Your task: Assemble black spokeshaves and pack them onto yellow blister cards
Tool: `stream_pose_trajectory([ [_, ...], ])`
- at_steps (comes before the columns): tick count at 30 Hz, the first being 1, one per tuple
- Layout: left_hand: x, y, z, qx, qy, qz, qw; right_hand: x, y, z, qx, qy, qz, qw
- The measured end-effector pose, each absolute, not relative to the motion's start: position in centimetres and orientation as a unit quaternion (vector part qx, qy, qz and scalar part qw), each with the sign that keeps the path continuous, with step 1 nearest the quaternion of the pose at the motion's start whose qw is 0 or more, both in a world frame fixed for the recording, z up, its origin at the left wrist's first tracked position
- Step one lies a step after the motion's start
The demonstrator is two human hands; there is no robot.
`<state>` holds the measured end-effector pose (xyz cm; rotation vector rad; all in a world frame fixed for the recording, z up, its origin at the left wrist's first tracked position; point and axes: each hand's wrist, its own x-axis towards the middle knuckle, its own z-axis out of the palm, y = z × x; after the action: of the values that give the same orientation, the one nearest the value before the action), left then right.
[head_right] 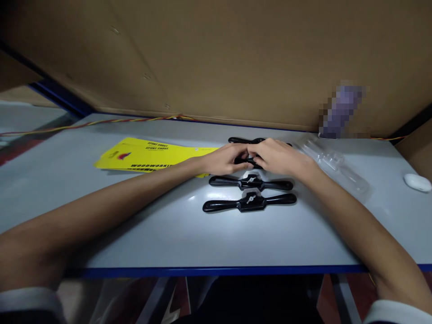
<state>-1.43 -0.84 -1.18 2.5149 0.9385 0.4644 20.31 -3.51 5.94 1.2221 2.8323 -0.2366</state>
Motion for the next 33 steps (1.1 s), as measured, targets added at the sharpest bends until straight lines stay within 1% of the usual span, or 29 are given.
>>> stream_pose_trajectory([
  [5, -1.4, -1.0, -1.0, 0.903, 0.336, 0.166, 0.21, 19.7, -4.3, 6.5, 0.427, 0.9, -0.026, 0.084],
  [9, -1.5, -1.0, -1.0, 0.902, 0.333, 0.168, 0.215, 19.4, -4.5, 6.2, 0.409, 0.905, 0.01, 0.118],
  [11, -1.5, -0.9, -1.1, 0.902, 0.333, 0.172, 0.215, 19.2, -4.4, 5.9, 0.405, 0.906, 0.033, 0.117],
  [15, -1.6, -0.7, -1.2, 0.9, 0.338, 0.168, 0.219, 18.9, -4.2, 5.5, 0.403, 0.91, 0.063, 0.079],
  [17, -1.6, -0.8, -1.2, 0.899, 0.341, 0.166, 0.22, 18.8, -4.1, 5.4, 0.408, 0.907, 0.074, 0.073],
  [20, -1.6, -0.8, -1.0, 0.898, 0.342, 0.167, 0.22, 18.8, -4.1, 5.5, 0.421, 0.9, 0.074, 0.081],
  [27, -1.6, -0.9, -0.9, 0.898, 0.338, 0.17, 0.223, 19.5, -4.5, 6.0, 0.419, 0.901, 0.016, 0.113],
  [33, -1.6, -0.9, -0.9, 0.899, 0.331, 0.178, 0.224, 19.1, -4.0, 5.3, 0.399, 0.908, 0.055, 0.116],
])
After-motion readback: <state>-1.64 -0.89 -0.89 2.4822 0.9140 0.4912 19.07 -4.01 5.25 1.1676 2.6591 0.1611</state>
